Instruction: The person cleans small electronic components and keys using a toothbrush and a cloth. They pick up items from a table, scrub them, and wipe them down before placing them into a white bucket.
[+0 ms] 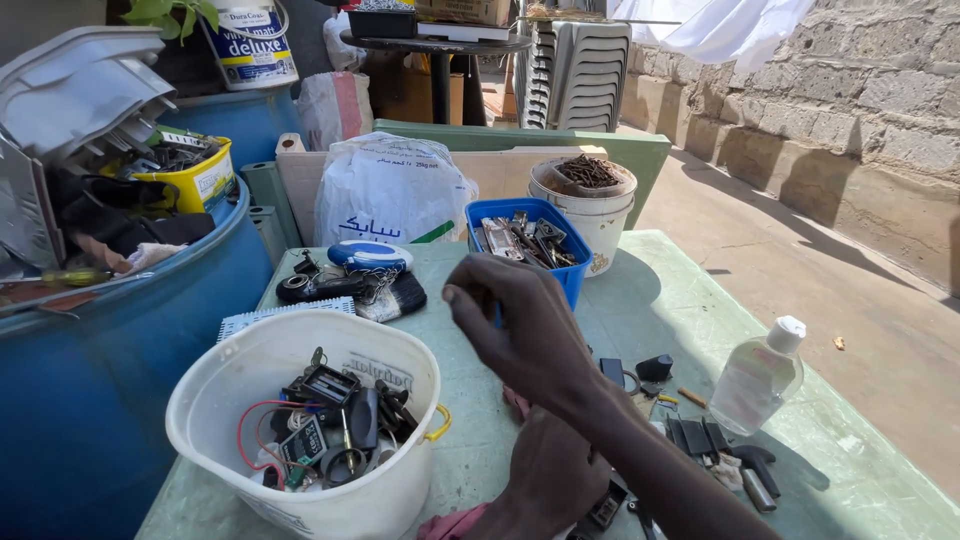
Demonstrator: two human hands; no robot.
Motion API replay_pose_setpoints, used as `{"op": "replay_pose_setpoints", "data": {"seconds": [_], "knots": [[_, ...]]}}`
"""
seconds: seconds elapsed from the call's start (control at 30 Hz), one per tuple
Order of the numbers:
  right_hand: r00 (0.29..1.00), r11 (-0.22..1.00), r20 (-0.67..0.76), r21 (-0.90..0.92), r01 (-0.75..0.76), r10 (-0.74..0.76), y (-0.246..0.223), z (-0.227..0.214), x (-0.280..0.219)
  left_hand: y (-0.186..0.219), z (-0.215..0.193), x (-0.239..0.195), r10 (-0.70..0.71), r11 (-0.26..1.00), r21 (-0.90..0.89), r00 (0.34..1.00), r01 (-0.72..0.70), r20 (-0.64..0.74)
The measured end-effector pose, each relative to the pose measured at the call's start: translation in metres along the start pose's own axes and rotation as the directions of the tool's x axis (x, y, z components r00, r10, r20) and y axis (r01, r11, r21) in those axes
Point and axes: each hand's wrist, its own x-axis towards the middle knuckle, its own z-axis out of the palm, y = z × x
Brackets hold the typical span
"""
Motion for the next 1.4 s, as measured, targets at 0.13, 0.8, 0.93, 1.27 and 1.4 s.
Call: {"op": "replay_pose_setpoints", "data": {"seconds": [0.13,0.8,0.93,1.27,1.4], "knots": [[0.959,0.947,0.041,-0.176,-0.269,0.28,0.083,-0.045,-0.036,-0.002,0.001,0.002,0.01,1.0,-0.016,0.998,-0.011,-0.054],[0.436,0.164,0.251,0.679,-0.716,0.864,0.133,-0.09,-0.092,-0.052,-0.03,0.014,-0.222,0.969,-0.127,0.974,0.214,-0.054],[0.588,0.509,0.158,0.358,-0.783,0.793,0.149,-0.073,-0.092,-0.056,-0.017,0.017,-0.233,0.972,-0.069,0.964,0.226,-0.126],[0.744,0.869,0.496,-0.437,-0.232,0.448,0.175,-0.027,-0.082,-0.058,-0.015,0.012,-0.332,0.936,-0.177,0.931,0.304,-0.154],[0.688,0.671,0.372,0.197,-0.715,0.623,0.153,-0.045,-0.087,-0.056,-0.015,0.012,-0.335,0.933,-0.187,0.931,0.306,-0.147]]}}
